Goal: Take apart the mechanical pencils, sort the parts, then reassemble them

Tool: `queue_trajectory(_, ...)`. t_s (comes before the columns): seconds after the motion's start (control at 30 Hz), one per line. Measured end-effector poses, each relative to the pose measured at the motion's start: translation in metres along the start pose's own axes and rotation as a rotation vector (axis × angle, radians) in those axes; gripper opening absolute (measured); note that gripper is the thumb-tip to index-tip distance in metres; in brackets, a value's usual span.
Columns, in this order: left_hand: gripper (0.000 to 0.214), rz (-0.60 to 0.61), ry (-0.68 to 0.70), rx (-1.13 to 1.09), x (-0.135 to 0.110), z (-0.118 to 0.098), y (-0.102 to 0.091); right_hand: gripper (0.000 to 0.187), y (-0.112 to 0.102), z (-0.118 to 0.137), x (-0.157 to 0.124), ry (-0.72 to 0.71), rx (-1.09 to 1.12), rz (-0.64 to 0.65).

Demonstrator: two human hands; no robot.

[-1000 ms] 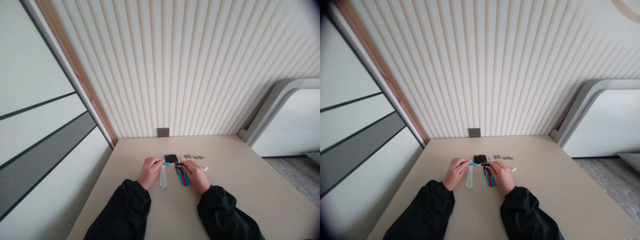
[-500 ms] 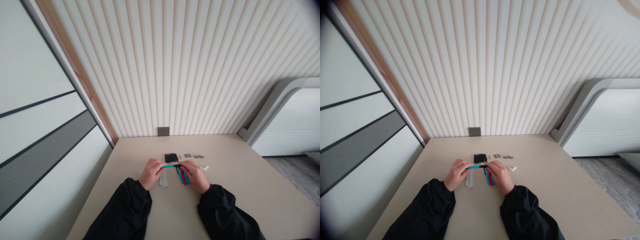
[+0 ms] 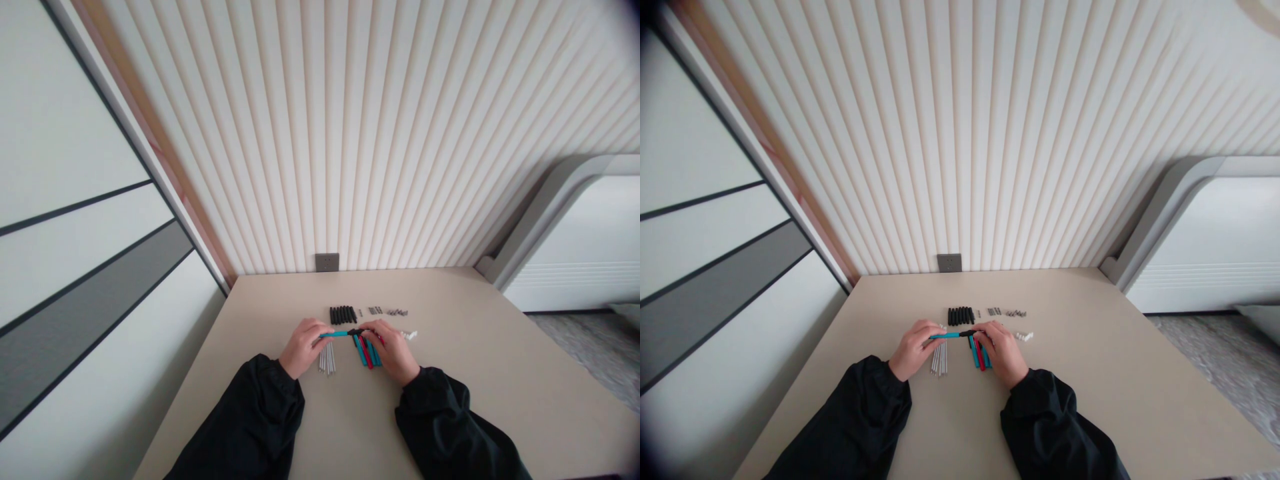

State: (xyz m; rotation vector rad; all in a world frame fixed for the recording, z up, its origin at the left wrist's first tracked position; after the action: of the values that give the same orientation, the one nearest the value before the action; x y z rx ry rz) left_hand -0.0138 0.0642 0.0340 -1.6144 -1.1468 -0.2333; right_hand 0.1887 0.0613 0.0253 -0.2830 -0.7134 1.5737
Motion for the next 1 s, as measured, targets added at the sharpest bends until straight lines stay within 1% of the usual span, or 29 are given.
queue_trajectory(0.17, 0.010, -0.002, 0.015, 0.006, 0.002, -0.003, -0.001, 0.028, 0.003, -0.003, 0.000, 0.036, -0.033, 0.024)
queue_trajectory(0.3, 0.010, 0.001, -0.003, -0.024, 0.002, -0.005, -0.001, 0.041, 0.005, -0.004, -0.001, 0.070, -0.129, 0.017)
queue_trajectory(0.37, 0.012, -0.024, -0.061, -0.069, 0.001, -0.002, -0.001, 0.045, 0.005, -0.004, -0.001, 0.089, -0.149, 0.004)
queue_trajectory(0.53, 0.021, -0.111, -0.293, -0.237, -0.007, 0.012, 0.001, 0.048, 0.004, -0.004, -0.001, 0.122, -0.112, -0.014)
queue_trajectory(0.6, 0.018, -0.110, -0.330, -0.275, -0.008, 0.014, 0.003, 0.049, 0.004, -0.004, 0.000, 0.133, -0.101, -0.026)
queue_trajectory(0.67, 0.015, -0.099, -0.339, -0.259, -0.008, 0.015, 0.003, 0.048, 0.003, -0.004, 0.000, 0.140, -0.070, -0.030)
queue_trajectory(0.8, 0.014, -0.104, -0.352, -0.209, -0.007, 0.016, 0.000, 0.032, 0.004, -0.001, 0.000, 0.123, 0.036, 0.006)
queue_trajectory(0.93, 0.012, -0.110, -0.329, -0.203, -0.007, 0.015, -0.001, 0.029, 0.004, 0.000, -0.001, 0.143, 0.046, 0.030)
queue_trajectory(1.0, 0.011, -0.103, -0.300, -0.208, -0.006, 0.013, 0.000, 0.032, 0.005, 0.000, -0.001, 0.161, 0.034, 0.037)
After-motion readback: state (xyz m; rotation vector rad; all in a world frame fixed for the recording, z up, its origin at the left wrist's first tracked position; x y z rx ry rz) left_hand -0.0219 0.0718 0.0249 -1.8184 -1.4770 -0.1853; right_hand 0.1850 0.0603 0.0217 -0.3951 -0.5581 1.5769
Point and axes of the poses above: each hand's wrist, its own x-axis towards the middle knuckle, its own y-axis out of the palm, z = x × y, the point moved 7 cm from there along x, towards the middle knuckle, and after that the axes turned 11 degrees about y, right-handed, at the moved point
